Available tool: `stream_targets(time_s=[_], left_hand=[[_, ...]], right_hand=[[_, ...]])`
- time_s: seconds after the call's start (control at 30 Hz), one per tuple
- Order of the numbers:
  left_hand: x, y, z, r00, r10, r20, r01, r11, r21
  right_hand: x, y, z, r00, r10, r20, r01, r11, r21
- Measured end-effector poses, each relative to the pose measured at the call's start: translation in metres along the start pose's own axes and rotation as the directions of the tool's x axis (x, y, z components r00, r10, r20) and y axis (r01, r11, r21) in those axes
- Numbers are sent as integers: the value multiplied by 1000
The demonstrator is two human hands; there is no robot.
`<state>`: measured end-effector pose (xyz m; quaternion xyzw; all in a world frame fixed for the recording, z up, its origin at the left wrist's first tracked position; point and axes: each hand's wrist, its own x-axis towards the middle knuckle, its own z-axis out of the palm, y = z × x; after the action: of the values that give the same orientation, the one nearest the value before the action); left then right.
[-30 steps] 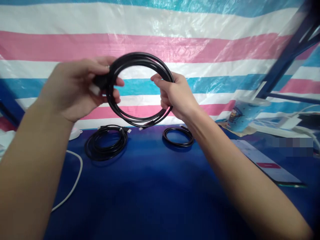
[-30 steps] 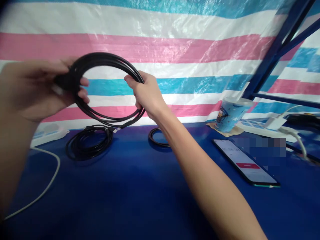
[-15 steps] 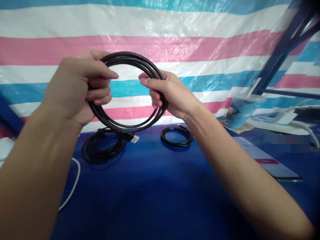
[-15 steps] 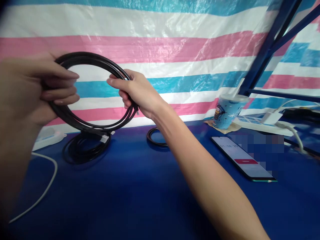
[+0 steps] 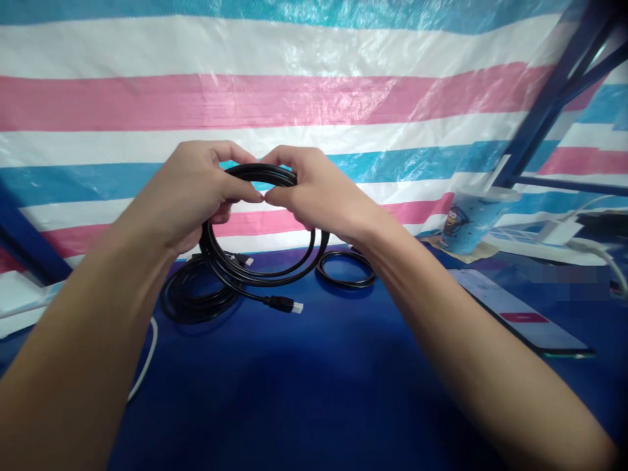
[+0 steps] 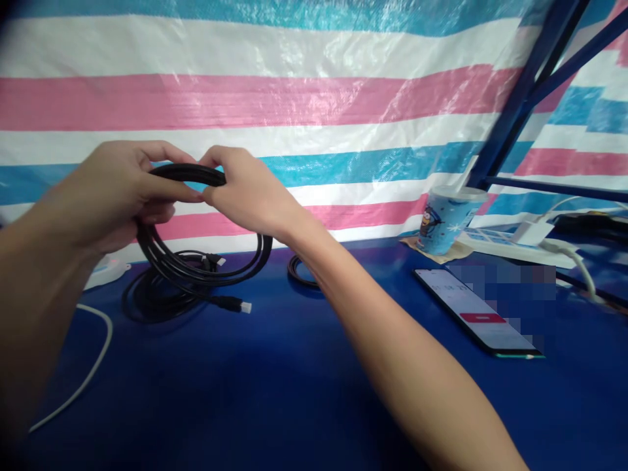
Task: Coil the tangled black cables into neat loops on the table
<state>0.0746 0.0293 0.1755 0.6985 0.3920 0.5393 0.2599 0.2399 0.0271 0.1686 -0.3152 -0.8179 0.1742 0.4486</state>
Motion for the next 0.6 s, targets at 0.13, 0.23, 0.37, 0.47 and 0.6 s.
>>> stream_targets(time_s=[0.13,0.23,0.37,0.47,0.6], left_hand=[[-1,1,-4,994,-59,87,71,988,-140],[-1,4,-5,989,-106,106,133,944,-301],[1,5,-2,992,-126,18,123,905,-407],[0,3,4,985,-163,49,168,875,-453],[3,-1,8,966,-251,62,244,810,-533]], right_hand=[[4,3,-4,982,161,-98,-117,929,352],[6,0,-2,957,249,-149,-129,826,549],[7,-4,4,936,309,-166,-116,718,686],[7,0,4,918,343,-200,-87,665,741],[9,11,6,895,399,-199,-92,602,793]])
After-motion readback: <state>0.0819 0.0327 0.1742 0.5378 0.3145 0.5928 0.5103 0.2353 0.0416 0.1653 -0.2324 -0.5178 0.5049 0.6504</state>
